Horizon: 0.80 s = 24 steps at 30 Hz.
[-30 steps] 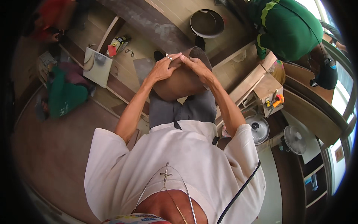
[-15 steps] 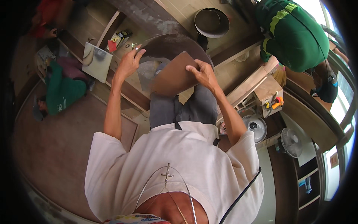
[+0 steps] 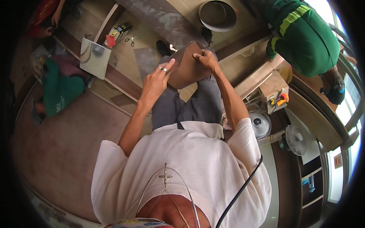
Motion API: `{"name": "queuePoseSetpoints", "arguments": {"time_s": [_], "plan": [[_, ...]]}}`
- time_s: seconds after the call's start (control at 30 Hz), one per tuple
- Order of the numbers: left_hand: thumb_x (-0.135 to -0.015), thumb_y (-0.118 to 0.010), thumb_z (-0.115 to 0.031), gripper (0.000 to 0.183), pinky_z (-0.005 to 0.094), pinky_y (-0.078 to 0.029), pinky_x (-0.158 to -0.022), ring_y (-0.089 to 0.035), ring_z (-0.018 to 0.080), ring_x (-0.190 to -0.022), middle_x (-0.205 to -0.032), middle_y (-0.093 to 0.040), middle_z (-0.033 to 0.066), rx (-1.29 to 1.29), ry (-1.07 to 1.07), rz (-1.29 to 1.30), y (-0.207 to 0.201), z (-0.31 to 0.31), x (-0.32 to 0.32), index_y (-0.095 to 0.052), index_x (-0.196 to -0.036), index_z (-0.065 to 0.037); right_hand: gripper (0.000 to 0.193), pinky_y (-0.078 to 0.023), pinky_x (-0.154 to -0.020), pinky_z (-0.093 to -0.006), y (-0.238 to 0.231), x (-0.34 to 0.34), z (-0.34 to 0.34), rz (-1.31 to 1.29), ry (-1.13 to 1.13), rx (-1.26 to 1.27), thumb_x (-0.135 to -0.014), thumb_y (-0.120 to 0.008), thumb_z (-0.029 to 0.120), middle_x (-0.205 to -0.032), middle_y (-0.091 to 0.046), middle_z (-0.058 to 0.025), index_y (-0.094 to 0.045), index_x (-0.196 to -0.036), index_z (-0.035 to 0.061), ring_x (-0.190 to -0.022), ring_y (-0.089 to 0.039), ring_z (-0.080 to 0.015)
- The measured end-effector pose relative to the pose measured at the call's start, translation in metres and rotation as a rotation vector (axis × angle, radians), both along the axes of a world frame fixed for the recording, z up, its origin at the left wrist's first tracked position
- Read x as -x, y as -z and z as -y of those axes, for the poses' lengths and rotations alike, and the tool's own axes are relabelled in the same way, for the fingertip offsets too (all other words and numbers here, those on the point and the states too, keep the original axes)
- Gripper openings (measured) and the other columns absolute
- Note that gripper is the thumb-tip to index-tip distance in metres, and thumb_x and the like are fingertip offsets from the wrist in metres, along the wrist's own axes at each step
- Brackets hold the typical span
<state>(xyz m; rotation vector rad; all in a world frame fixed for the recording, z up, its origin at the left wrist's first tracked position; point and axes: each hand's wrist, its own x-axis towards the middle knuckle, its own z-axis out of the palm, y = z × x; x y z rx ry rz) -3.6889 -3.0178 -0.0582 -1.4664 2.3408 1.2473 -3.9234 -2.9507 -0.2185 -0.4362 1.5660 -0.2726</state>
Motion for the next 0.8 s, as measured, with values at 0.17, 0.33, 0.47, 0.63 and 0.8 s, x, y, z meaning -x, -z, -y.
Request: {"name": "queuePoseSetpoints", "arguments": {"time_s": [0.17, 0.33, 0.47, 0.63, 0.8], "plan": [[-0.085, -0.067, -0.010, 0.064, 0.0433, -0.056, -0.075, -0.063, 0.0323, -0.103, -0.123, -0.058, 0.0101, 0.114, 0.089, 0.068, 0.014, -0.039, 0.006, -0.046, -0.144, -0.021, 0.031, -0.054, -0.076, -0.0314, 0.036, 0.010, 0.003, 0.040, 0.015, -0.167, -0.090, -0.071, 0.025, -0.095, -0.072, -0.0058, -0.070, -0.110, 0.0017, -0.084, -0.067, -0.0153], [-0.086, -0.065, -0.016, 0.060, 0.0360, -0.056, -0.073, -0.059, 0.0263, -0.096, -0.115, -0.056, 0.0078, 0.163, 0.268, 0.144, 0.022, -0.056, 0.037, -0.047, -0.143, -0.014, 0.028, -0.054, -0.081, -0.0349, 0.080, 0.008, -0.012, 0.126, -0.041, -0.165, -0.090, -0.063, 0.015, -0.104, -0.071, -0.0075, -0.069, -0.114, 0.0019, -0.088, -0.067, -0.0183], [-0.088, -0.058, -0.016, 0.052, 0.0329, -0.056, -0.072, -0.059, 0.0262, -0.095, -0.114, -0.058, 0.0084, 0.212, 0.364, 0.211, 0.037, -0.088, 0.049, -0.052, -0.139, -0.013, 0.030, -0.055, -0.084, -0.0367, 0.064, 0.012, 0.002, 0.151, 0.017, -0.233, -0.090, -0.054, 0.008, -0.107, -0.070, -0.0093, -0.067, -0.116, 0.0020, -0.090, -0.067, -0.0212], [-0.086, -0.059, -0.016, 0.052, 0.0311, -0.056, -0.071, -0.060, 0.0262, -0.095, -0.114, -0.059, 0.0105, 0.251, 0.436, 0.280, 0.051, -0.102, 0.076, -0.052, -0.138, -0.008, 0.027, -0.058, -0.084, -0.0414, 0.065, 0.027, 0.007, 0.241, 0.131, -0.410, -0.093, -0.048, 0.007, -0.106, -0.070, -0.0131, -0.067, -0.110, -0.0024, -0.089, -0.069, -0.0252], [-0.087, -0.058, -0.016, 0.052, 0.0313, -0.056, -0.070, -0.061, 0.0270, -0.094, -0.112, -0.060, 0.0121, 0.279, 0.461, 0.290, 0.066, -0.108, 0.098, -0.052, -0.136, -0.003, 0.026, -0.059, -0.079, -0.0425, 0.093, 0.038, -0.001, 0.158, 0.225, -0.475, -0.096, -0.050, 0.012, -0.105, -0.069, -0.0163, -0.066, -0.104, -0.0064, -0.085, -0.070, -0.0272]]}}
